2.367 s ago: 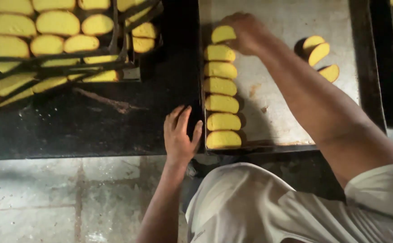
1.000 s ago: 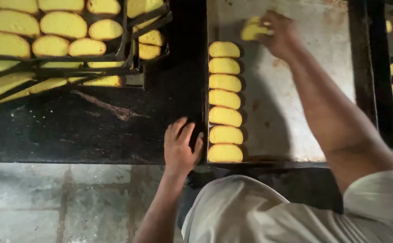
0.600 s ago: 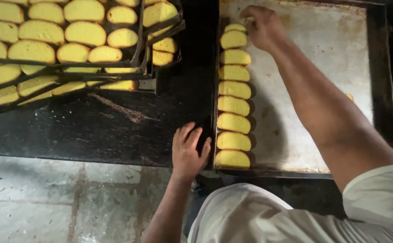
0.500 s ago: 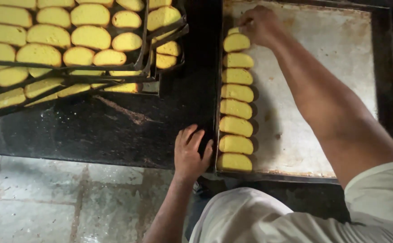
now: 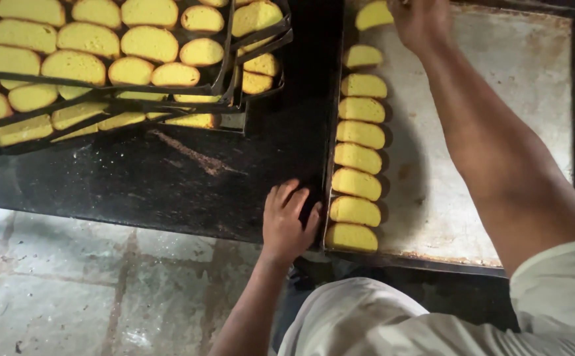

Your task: The recorder is placing slices of bread or cake onto metal baking trays in an organized manner.

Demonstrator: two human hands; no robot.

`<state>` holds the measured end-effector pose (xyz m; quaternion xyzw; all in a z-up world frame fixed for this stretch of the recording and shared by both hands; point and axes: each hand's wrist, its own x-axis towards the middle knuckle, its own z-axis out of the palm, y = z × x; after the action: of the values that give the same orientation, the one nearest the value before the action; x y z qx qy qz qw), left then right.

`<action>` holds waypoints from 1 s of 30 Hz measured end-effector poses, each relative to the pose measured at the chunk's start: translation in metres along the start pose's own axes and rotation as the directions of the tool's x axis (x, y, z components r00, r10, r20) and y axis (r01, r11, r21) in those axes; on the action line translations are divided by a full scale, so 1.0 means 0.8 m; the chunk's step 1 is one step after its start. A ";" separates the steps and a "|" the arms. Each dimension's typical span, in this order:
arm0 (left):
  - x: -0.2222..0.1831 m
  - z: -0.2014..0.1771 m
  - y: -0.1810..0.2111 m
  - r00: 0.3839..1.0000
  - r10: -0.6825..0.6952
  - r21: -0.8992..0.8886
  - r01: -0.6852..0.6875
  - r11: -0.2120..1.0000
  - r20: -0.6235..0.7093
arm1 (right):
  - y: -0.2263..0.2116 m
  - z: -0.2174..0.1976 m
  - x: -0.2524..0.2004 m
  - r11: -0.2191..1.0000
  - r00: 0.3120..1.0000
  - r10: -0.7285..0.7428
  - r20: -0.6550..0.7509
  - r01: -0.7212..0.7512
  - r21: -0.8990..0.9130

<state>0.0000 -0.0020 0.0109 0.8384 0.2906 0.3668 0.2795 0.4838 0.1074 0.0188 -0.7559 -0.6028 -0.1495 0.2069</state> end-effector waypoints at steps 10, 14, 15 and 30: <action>0.001 -0.001 0.001 1.000 0.000 -0.032 0.001 0.999 0.011 | 0.026 0.055 0.003 0.999 1.000 0.000 -0.018 -0.001 -0.032; 0.000 0.004 -0.003 0.999 0.020 -0.011 -0.020 1.000 -0.031 | 0.005 0.026 0.004 0.991 0.987 0.032 0.156 -0.011 -0.132; 0.001 0.004 -0.003 0.999 0.024 -0.017 -0.024 1.000 -0.035 | -0.004 0.021 0.004 0.990 0.988 0.031 0.153 -0.009 -0.140; 0.000 0.007 -0.008 0.996 0.089 -0.081 -0.091 0.992 -0.032 | 0.050 -0.281 -0.244 0.880 0.881 0.447 0.159 -0.401 -0.254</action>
<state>0.0025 0.0008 0.0034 0.8332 0.2409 0.4025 0.2929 0.4833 -0.1771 0.1162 -0.8992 -0.4209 -0.0824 0.0867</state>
